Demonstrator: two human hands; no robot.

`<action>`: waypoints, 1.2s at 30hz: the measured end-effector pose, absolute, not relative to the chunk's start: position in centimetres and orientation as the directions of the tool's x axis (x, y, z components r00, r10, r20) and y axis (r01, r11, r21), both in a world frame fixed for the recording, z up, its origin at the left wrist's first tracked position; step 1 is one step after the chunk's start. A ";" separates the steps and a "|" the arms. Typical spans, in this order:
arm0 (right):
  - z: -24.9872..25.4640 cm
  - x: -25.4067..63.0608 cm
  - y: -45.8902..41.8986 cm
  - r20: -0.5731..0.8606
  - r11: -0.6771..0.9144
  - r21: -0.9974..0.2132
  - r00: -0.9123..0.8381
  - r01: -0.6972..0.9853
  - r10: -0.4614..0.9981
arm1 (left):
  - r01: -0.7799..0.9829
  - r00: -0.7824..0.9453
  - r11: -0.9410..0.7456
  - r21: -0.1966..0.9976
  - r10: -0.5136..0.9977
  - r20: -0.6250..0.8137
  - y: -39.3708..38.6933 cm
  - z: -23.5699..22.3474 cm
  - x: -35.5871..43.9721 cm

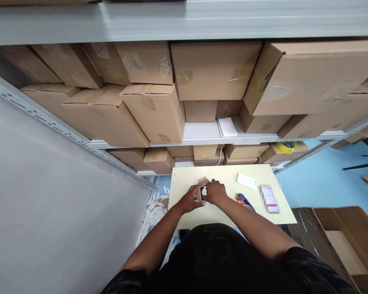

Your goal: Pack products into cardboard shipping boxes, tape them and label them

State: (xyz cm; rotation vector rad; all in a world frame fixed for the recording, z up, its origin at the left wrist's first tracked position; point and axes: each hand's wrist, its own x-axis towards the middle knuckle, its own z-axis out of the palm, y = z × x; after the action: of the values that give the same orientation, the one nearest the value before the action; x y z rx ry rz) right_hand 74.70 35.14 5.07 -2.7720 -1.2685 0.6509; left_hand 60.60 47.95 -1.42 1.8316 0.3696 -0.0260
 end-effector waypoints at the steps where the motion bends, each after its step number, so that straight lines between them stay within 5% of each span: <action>1: 5.2 74.6 35.1 -0.341 -0.664 -0.194 0.585 0.722 0.736 | 0.261 0.950 -0.263 0.929 0.243 -0.198 48.0 -1.3 60.6; 9: 7.5 73.9 33.8 -0.059 -0.540 -0.339 0.556 0.770 0.829 | 0.293 0.921 -0.355 0.888 0.353 -0.163 47.6 -0.8 61.1; 15: 11.7 75.8 33.1 0.120 -0.465 -0.607 0.652 0.644 0.748 | 0.287 0.908 -0.360 0.888 0.398 -0.132 47.8 -0.2 61.7; 21: 16.3 77.7 32.1 0.324 -0.283 -0.750 0.705 0.598 0.631 | 0.244 0.932 -0.469 0.849 0.355 -0.072 48.0 0.2 62.6; 30: 16.8 81.3 31.8 0.153 -0.140 -0.956 0.844 0.258 0.515 | 0.179 0.905 -0.380 0.908 0.424 -0.001 47.4 3.1 62.5; 36: 16.0 81.6 32.7 -0.086 -0.065 -0.996 0.871 -0.062 0.484 | -0.060 0.918 0.058 0.997 0.395 0.032 45.2 7.4 61.9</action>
State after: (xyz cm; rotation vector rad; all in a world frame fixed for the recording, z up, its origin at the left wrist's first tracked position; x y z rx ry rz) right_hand 81.62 32.70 16.05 -1.5802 -0.3393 0.4616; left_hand 61.88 45.23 7.39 1.4782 0.2775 0.3511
